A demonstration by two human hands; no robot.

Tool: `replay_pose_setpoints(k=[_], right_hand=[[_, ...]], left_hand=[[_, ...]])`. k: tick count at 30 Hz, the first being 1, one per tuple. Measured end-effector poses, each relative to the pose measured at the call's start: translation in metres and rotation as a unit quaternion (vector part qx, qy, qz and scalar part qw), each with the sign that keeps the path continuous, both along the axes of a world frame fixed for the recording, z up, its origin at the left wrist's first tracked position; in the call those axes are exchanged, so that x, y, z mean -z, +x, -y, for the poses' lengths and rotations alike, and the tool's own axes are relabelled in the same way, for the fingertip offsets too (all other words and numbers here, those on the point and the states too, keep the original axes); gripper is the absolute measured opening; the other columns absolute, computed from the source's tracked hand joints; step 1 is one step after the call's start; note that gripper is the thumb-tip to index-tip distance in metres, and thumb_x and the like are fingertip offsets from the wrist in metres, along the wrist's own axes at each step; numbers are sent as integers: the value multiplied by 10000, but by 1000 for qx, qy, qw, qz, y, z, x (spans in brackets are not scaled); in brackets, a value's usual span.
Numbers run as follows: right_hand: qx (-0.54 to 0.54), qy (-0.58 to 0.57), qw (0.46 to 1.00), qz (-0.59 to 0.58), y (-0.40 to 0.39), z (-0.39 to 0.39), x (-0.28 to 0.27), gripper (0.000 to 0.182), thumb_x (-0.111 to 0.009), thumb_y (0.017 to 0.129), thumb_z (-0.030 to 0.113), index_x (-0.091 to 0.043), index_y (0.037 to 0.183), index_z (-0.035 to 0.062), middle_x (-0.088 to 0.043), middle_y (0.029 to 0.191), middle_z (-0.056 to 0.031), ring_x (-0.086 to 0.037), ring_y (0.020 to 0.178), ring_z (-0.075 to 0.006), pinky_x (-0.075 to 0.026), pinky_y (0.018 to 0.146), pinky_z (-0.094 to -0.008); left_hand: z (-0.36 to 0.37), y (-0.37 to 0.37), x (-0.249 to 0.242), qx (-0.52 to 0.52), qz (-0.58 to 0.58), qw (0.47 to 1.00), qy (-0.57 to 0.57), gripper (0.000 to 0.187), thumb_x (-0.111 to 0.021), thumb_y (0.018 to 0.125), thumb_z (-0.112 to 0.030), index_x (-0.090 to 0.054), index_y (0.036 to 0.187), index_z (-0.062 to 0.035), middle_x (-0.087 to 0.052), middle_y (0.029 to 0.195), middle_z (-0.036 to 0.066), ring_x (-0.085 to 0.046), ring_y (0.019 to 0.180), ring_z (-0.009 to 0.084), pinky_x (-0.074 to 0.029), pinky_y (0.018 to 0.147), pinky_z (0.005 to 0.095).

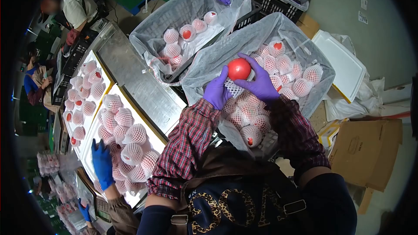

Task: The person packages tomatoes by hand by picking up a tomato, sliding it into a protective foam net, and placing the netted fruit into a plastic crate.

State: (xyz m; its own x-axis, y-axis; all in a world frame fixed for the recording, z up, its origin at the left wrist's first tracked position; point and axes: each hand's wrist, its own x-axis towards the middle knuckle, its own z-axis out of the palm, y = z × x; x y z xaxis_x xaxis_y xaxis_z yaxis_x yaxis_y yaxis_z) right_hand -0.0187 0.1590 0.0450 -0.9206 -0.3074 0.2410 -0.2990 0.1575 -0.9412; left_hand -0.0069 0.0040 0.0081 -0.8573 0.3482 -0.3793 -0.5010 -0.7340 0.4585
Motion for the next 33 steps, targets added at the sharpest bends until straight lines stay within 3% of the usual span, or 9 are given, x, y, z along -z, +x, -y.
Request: replay_pose_setpoints(k=[6, 9, 16, 19, 24, 28, 29, 32, 33], right_hand=[[81, 4, 995, 56, -10, -12, 21, 439, -618, 811, 308, -548, 1109, -7, -623, 956, -122, -581, 871, -167, -447, 789, -288], [85, 11, 995, 46, -10, -12, 30, 372, -547, 862, 298, -580, 1038, -27, -642, 836, -102, -595, 767, -149, -465, 709, -275], [84, -139, 976, 145, -23, -22, 34, 300, -534, 860, 186, -540, 1099, 5, -593, 1031, -127, -556, 950, -159, -438, 820, -288], [-181, 204, 962, -8, -19, -32, 42, 404, -601, 799, 118, -483, 1175, 30, -514, 1190, -128, -490, 1086, -180, -386, 923, -311], [-186, -24, 975, 124, -13, -16, 38, 487, -600, 763, 27, -442, 1224, 25, -497, 1219, -112, -463, 1129, -179, -355, 971, -307], [134, -252, 944, 163, -25, -22, 26, 151, -591, 787, 98, -580, 909, 10, -593, 824, -42, -549, 768, -115, -449, 715, -257], [143, -71, 985, 60, -18, -19, 20, 100, -579, 796, 93, -594, 854, 12, -584, 783, -29, -536, 727, -111, -443, 672, -240], [-18, -62, 982, 176, -7, -8, 15, 102, -596, 786, 88, -599, 839, 1, -580, 768, -30, -533, 670, -109, -434, 631, -231], [70, -90, 961, 253, -9, -6, 9, 122, -575, 809, 99, -607, 875, 1, -586, 773, -39, -533, 614, -112, -436, 621, -234]], left_hand=[[2, -7, 15, -50, 3, 973, -224, 435, -551, 863, -286, -443, 1191, -21, -574, 1059, 75, -589, 918, 183, -483, 799, 296], [-8, 4, 0, -20, -204, 918, -340, 441, -615, 821, -208, -447, 1187, -26, -568, 1059, 65, -582, 926, 169, -478, 792, 277], [2, 6, -23, 13, -51, 997, 51, 472, -561, 846, -202, -385, 1226, 15, -500, 1181, 157, -536, 1051, 259, -459, 891, 385], [3, 8, -22, 37, -23, 994, 96, 524, -536, 857, -258, -344, 1261, 13, -472, 1218, 182, -496, 1107, 297, -404, 949, 441], [5, 7, -22, 55, -8, 982, 180, 530, -566, 834, -236, -354, 1251, 13, -477, 1219, 172, -489, 1114, 298, -390, 962, 443], [-4, 6, -20, -5, -104, 976, -191, 552, -633, 768, -136, -369, 1235, -5, -515, 1108, 136, -532, 1004, 221, -468, 846, 348], [-7, 8, -10, -30, -79, 937, -340, 567, -641, 752, -117, -367, 1237, -12, -513, 1092, 123, -531, 984, 198, -477, 813, 326], [-1, 8, 8, -139, -155, 904, -373, 631, -650, 693, -112, -354, 1247, -52, -502, 1108, 114, -512, 992, 193, -442, 840, 315], [7, 8, 2, -164, -209, 899, -348, 639, -648, 683, -102, -356, 1249, -48, -502, 1111, 109, -509, 1002, 198, -436, 852, 314]])
